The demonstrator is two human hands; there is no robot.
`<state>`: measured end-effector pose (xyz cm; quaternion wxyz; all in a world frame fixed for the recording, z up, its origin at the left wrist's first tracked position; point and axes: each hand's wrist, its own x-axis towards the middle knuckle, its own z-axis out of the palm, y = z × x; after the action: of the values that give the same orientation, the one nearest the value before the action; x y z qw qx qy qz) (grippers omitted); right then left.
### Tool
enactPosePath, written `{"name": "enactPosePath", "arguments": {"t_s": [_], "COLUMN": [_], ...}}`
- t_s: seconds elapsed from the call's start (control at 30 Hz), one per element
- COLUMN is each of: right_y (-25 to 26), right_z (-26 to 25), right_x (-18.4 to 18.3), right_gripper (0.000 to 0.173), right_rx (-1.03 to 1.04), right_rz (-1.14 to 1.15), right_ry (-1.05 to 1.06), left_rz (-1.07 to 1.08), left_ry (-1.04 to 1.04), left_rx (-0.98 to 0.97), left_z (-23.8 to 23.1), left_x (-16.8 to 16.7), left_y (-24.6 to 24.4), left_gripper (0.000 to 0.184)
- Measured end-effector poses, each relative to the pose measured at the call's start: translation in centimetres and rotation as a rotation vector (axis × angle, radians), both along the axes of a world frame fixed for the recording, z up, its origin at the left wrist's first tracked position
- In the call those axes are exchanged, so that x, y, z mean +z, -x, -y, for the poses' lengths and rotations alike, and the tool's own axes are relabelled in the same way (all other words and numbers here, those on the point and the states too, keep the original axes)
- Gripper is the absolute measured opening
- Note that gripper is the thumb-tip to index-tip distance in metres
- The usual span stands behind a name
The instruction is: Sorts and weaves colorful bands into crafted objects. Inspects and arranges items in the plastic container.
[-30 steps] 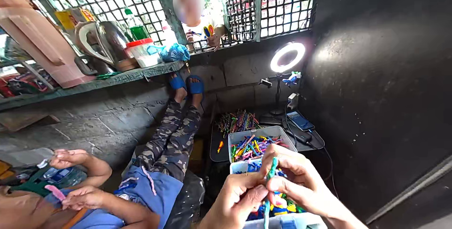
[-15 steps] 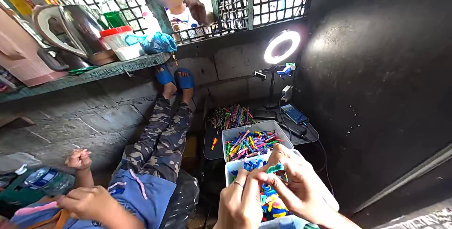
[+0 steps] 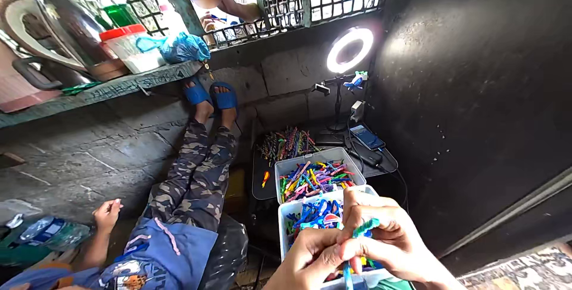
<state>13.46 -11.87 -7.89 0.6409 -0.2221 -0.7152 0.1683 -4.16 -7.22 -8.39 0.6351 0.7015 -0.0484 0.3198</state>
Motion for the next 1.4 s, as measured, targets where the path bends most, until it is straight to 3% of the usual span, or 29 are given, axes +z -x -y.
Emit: {"name": "enactPosePath", "arguments": {"t_s": [0.13,0.2,0.27,0.37,0.43,0.5,0.57,0.67,0.77,0.83,0.9,0.97,1.13,1.23,1.3,1.33,1.4], "right_y": [0.8,1.0,0.8,-0.6,-1.3,-1.4,-1.3,-1.2,-0.8,-0.4,-0.1,0.0,-1.4,-1.5,-1.3,-1.1,-0.5], "right_z": [0.0,-0.2,-0.3,-0.7,-1.5,-1.8,-1.7,-0.8,-0.1,-0.1,-0.4,-0.6,-1.4,-1.7,-1.2,-0.8,-0.2], "right_x": [-0.6,-0.9,-0.8,-0.6,-0.9,-1.1,-1.2,-0.9,-1.1,-1.5,-1.8,-1.9,-1.9,-1.9,-1.8,-1.7,-1.8], "right_gripper": [0.035,0.037,0.037,0.031,0.025,0.018,0.017,0.024,0.027,0.028,0.03,0.029,0.021,0.016,0.018,0.021,0.026], "right_rx": [-0.306,-0.333,-0.226,0.173,0.405,0.486,0.451,0.237,0.046,-0.026,-0.087,-0.059,0.404,0.428,0.3,0.211,-0.03], "right_rz": [0.025,0.029,0.005,-0.045,-0.055,-0.063,-0.067,-0.031,-0.034,-0.077,-0.107,-0.124,-0.104,-0.083,-0.084,-0.075,-0.025], "right_ry": [-0.044,-0.037,0.036,0.17,0.172,0.133,0.099,0.075,0.107,0.154,0.198,0.243,0.295,0.18,0.138,0.119,0.075], "left_rz": [-0.007,-0.02,0.003,-0.021,-0.058,-0.066,-0.066,-0.06,-0.021,-0.054,-0.109,-0.105,-0.023,-0.053,-0.066,-0.054,-0.014], "left_ry": [-0.792,-0.968,-0.801,-0.202,0.139,0.333,0.41,0.227,-0.345,-0.744,-0.945,-0.872,-0.25,0.036,0.055,-0.025,-0.353], "left_rx": [0.849,1.053,0.865,0.27,-0.024,-0.244,-0.343,-0.114,0.471,0.886,1.102,1.03,0.342,0.015,-0.01,0.067,0.413], "left_z": [1.1,1.1,0.9,0.6,0.2,0.0,-0.1,0.5,1.7,2.4,2.2,1.7,0.5,0.0,-0.1,0.0,0.4], "left_x": [-0.9,-1.4,-1.4,-0.8,-0.7,-0.9,-1.1,-1.1,-1.3,-2.0,-2.6,-2.7,-1.6,-0.9,-0.9,-1.0,-1.3], "left_y": [-0.7,-1.1,-0.8,0.1,0.3,0.2,0.0,-0.1,-0.5,-1.2,-1.6,-1.4,0.0,0.4,0.2,0.1,-0.4], "left_gripper": [0.03,0.026,0.031,0.035,0.029,0.027,0.026,0.031,0.037,0.027,0.023,0.026,0.035,0.034,0.034,0.035,0.036]}}
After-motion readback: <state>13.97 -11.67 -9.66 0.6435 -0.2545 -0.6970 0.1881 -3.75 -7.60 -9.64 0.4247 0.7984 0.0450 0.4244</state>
